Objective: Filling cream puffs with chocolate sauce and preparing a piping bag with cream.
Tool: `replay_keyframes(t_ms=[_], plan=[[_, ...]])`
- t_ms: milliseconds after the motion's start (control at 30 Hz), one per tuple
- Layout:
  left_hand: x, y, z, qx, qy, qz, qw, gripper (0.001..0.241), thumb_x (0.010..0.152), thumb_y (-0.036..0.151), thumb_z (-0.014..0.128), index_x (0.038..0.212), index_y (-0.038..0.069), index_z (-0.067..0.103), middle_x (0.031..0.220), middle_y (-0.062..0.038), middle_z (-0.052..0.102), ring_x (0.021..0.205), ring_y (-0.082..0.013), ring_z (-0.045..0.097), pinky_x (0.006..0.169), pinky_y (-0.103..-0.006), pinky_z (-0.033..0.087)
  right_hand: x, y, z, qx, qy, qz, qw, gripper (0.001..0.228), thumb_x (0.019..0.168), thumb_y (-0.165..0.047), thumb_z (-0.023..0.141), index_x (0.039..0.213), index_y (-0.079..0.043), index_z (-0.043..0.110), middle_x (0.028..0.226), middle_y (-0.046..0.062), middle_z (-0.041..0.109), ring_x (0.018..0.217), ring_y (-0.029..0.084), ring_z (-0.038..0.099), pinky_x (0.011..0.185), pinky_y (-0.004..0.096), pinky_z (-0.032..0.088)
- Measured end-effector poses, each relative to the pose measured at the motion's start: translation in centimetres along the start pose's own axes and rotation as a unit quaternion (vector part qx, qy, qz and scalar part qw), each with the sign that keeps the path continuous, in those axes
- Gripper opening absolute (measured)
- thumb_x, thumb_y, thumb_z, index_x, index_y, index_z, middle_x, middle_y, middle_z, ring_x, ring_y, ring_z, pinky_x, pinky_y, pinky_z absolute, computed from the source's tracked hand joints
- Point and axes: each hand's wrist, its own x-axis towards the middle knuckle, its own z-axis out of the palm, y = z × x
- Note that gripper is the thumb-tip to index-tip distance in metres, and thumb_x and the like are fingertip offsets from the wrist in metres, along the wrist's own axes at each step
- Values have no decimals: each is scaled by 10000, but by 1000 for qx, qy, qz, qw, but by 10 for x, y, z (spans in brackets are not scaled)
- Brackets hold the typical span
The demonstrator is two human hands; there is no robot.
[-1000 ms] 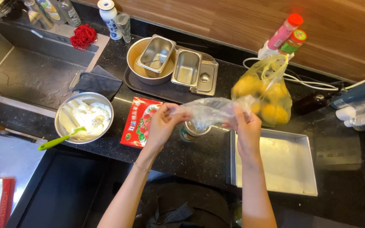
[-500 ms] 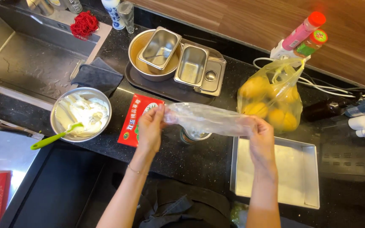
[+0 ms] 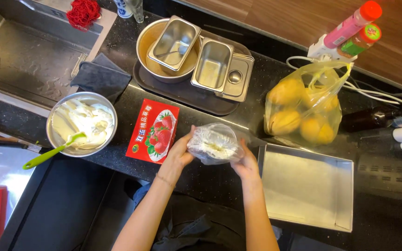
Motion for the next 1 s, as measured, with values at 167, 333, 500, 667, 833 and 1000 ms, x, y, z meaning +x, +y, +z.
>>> replay_keyframes(t_ms=[167,333,500,667,833,1000], plan=[[66,6,-63,67,1,-4,998,404,1039,370,538,1251,42,639,1227,-114,713,1105,-234,678,1054,-399,509,47,-15,-141,-148,114,-121,975,337,1066,-389,565,1148,-90,697,1039,37,747,900,153,678,770,289,546],[-9,5,-22,250,67,51,964,515,1088,455,402,1343,60,614,1255,-47,688,1108,-197,640,969,-364,497,-54,36,-2,-274,210,-261,902,442,1005,-453,505,1269,-108,585,1195,67,661,1039,195,636,860,344,536],[-156,38,-15,413,75,196,886,567,1065,504,370,1321,66,622,1219,-59,708,1060,-170,666,878,-311,516,-112,132,95,-539,208,-603,551,309,1182,-251,521,1357,2,495,1260,140,579,1171,214,590,1057,315,497],[-242,121,-140,260,209,309,891,323,1077,283,507,1119,-18,617,985,-170,700,765,-217,684,686,-334,571,-113,309,256,-751,-122,-349,547,181,953,-104,710,1134,-86,704,1073,79,744,912,185,765,807,313,604],[-283,204,-177,219,192,409,865,284,1028,174,515,1252,8,574,1148,-122,677,992,-188,670,843,-314,567,-20,461,311,-810,-327,-354,335,480,825,-134,752,1281,-53,625,1262,196,640,1037,328,669,854,405,560],[-275,257,-157,248,167,394,869,329,1056,197,513,1342,42,557,1223,-84,652,1079,-170,645,863,-331,563,52,486,288,-849,-358,-342,184,261,830,-107,717,1089,-114,678,1133,95,679,1095,285,678,906,369,572]])
